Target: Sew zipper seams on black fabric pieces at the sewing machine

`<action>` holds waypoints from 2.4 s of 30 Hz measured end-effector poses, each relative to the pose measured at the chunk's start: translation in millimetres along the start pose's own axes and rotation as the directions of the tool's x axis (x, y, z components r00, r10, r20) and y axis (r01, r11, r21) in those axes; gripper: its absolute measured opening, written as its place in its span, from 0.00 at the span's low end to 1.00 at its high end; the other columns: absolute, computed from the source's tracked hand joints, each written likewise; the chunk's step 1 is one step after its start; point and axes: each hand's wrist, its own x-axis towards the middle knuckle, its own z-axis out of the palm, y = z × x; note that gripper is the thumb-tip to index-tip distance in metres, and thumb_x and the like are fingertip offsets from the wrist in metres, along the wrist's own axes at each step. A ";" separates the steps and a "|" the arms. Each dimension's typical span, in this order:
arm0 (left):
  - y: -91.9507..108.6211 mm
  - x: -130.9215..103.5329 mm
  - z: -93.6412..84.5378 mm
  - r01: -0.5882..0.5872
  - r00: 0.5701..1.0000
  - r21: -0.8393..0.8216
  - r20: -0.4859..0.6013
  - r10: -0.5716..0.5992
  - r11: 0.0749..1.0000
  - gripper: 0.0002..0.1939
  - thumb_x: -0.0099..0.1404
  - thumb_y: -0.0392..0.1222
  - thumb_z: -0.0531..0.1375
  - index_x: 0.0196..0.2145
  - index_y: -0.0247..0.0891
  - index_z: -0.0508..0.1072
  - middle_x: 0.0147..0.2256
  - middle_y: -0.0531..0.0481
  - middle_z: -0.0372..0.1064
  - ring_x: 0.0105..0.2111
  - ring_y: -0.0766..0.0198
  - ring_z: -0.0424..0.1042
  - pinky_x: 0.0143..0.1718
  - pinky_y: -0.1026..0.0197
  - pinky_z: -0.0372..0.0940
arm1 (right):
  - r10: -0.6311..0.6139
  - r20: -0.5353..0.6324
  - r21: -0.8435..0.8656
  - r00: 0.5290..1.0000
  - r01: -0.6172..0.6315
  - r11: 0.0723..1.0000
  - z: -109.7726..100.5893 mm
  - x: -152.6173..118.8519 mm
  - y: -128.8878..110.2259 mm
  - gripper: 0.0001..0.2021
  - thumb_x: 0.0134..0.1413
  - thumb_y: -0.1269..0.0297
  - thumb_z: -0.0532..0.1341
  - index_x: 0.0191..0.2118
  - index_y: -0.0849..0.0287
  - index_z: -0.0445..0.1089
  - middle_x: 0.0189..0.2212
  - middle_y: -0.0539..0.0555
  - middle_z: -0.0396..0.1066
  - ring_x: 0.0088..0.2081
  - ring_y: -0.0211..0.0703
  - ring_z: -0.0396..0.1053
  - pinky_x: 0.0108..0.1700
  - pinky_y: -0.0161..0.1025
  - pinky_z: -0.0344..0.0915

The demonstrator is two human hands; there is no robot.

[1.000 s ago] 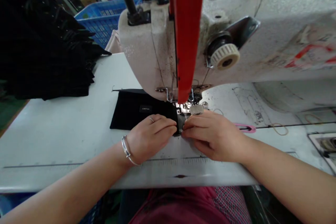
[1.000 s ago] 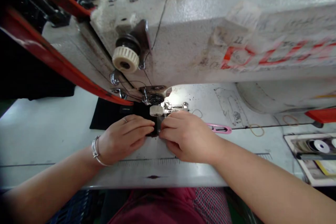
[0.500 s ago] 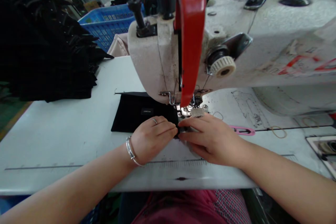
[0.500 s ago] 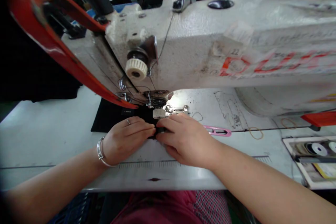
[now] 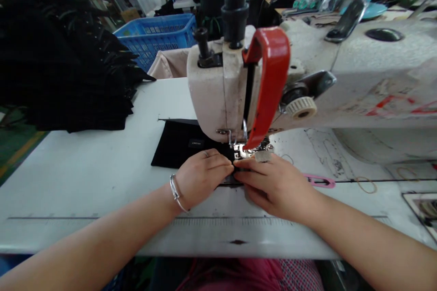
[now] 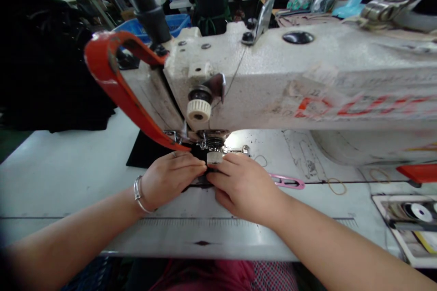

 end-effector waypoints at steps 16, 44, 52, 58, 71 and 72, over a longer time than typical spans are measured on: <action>-11.1 12.8 -9.0 -0.046 0.998 0.019 0.051 0.045 0.999 0.09 0.71 0.33 0.52 0.40 0.33 0.73 0.37 0.48 0.74 0.37 0.65 0.72 0.42 0.62 0.68 | 0.056 -0.057 -0.006 0.997 -0.056 0.998 1.4 -4.1 4.6 0.13 0.58 0.70 0.56 0.46 0.58 0.74 0.40 0.57 0.71 0.41 0.50 0.66 0.42 0.47 0.64; -22.8 14.8 -4.5 0.100 0.993 0.077 0.061 -0.105 0.992 0.11 0.70 0.32 0.53 0.38 0.36 0.76 0.39 0.50 0.76 0.41 0.63 0.74 0.49 0.60 0.68 | 0.218 0.015 -0.160 0.976 -0.213 0.964 7.2 10.9 0.5 0.18 0.59 0.68 0.54 0.53 0.61 0.68 0.38 0.57 0.71 0.40 0.50 0.67 0.40 0.46 0.63; -29.2 14.0 0.1 0.118 0.990 0.107 0.066 -0.125 0.987 0.09 0.68 0.32 0.56 0.36 0.37 0.76 0.40 0.50 0.76 0.42 0.60 0.73 0.47 0.58 0.69 | 0.212 0.004 -0.145 0.977 -0.209 0.967 8.4 11.0 0.8 0.18 0.58 0.69 0.53 0.54 0.61 0.67 0.40 0.57 0.71 0.41 0.49 0.67 0.42 0.45 0.62; -30.1 13.7 -0.1 0.119 0.990 0.128 0.059 -0.127 0.985 0.10 0.68 0.32 0.55 0.37 0.38 0.77 0.39 0.51 0.76 0.40 0.61 0.74 0.44 0.59 0.70 | 0.211 0.011 -0.172 0.977 -0.206 0.963 7.3 11.6 0.8 0.19 0.58 0.69 0.54 0.54 0.61 0.67 0.39 0.57 0.71 0.40 0.50 0.67 0.40 0.45 0.62; -16.5 28.8 -26.3 0.271 0.902 0.016 0.346 -0.260 0.962 0.09 0.66 0.32 0.58 0.40 0.38 0.77 0.40 0.50 0.77 0.42 0.57 0.75 0.46 0.55 0.70 | 0.177 -0.039 -0.151 0.984 -0.181 0.972 8.6 8.5 1.7 0.14 0.59 0.67 0.54 0.49 0.61 0.69 0.38 0.56 0.72 0.39 0.48 0.66 0.40 0.44 0.60; -15.2 28.3 -30.2 0.242 0.893 0.003 0.391 -0.224 0.970 0.09 0.66 0.33 0.58 0.42 0.38 0.77 0.42 0.49 0.76 0.43 0.57 0.74 0.48 0.53 0.69 | 0.164 -0.046 -0.138 0.985 -0.169 0.976 8.6 7.9 2.1 0.15 0.59 0.67 0.54 0.49 0.61 0.69 0.38 0.56 0.72 0.40 0.48 0.66 0.40 0.44 0.60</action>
